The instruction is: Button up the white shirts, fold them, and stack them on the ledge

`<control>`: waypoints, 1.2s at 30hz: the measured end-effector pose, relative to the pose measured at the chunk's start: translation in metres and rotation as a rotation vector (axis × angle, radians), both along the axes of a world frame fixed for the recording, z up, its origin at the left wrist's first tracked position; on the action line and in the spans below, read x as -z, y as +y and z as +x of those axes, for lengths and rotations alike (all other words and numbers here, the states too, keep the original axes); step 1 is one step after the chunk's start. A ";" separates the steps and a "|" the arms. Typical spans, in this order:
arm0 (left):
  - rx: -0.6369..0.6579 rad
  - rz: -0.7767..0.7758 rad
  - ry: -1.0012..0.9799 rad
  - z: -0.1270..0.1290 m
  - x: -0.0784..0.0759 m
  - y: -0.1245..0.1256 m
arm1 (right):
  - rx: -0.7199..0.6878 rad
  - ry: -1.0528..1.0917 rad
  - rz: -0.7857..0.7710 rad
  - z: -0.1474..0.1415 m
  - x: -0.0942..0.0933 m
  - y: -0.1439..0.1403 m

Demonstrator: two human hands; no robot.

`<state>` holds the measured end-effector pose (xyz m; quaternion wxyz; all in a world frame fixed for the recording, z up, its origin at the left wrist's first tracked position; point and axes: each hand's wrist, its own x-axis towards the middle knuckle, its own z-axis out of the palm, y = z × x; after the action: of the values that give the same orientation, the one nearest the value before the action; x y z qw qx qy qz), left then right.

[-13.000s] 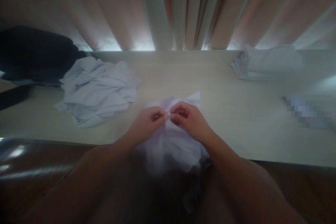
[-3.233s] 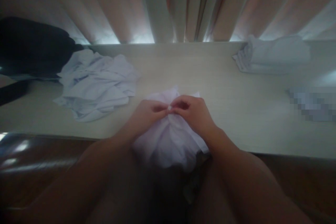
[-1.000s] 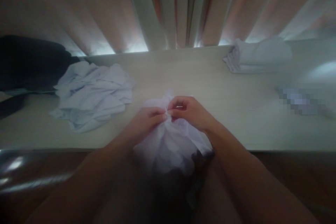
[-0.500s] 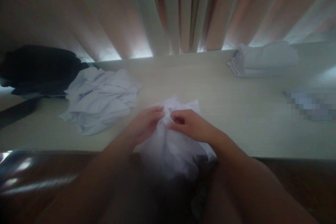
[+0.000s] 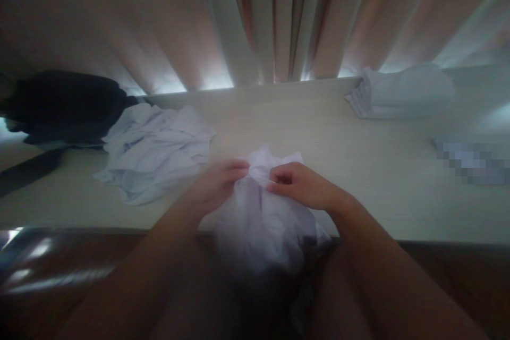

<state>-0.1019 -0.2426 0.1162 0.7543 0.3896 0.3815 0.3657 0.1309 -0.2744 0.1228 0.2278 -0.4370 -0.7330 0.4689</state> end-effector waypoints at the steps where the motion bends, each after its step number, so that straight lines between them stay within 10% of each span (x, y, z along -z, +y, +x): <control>1: -0.004 -0.003 0.001 0.000 0.000 0.000 | -0.004 -0.010 0.011 0.000 0.000 0.000; 12: -0.081 0.041 0.061 0.004 0.008 0.004 | 0.241 -0.206 0.181 -0.009 0.008 0.003; 22: -0.086 0.143 0.199 0.001 0.011 0.006 | -0.024 -0.426 0.026 0.003 0.023 0.001; 36: 0.570 0.565 0.956 -0.026 -0.002 0.012 | -0.061 -0.479 0.001 0.009 0.026 0.010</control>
<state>-0.1279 -0.2304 0.1185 0.4359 0.7812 0.4464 0.0221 0.1398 -0.2647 0.0971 0.0335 -0.5134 -0.7791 0.3582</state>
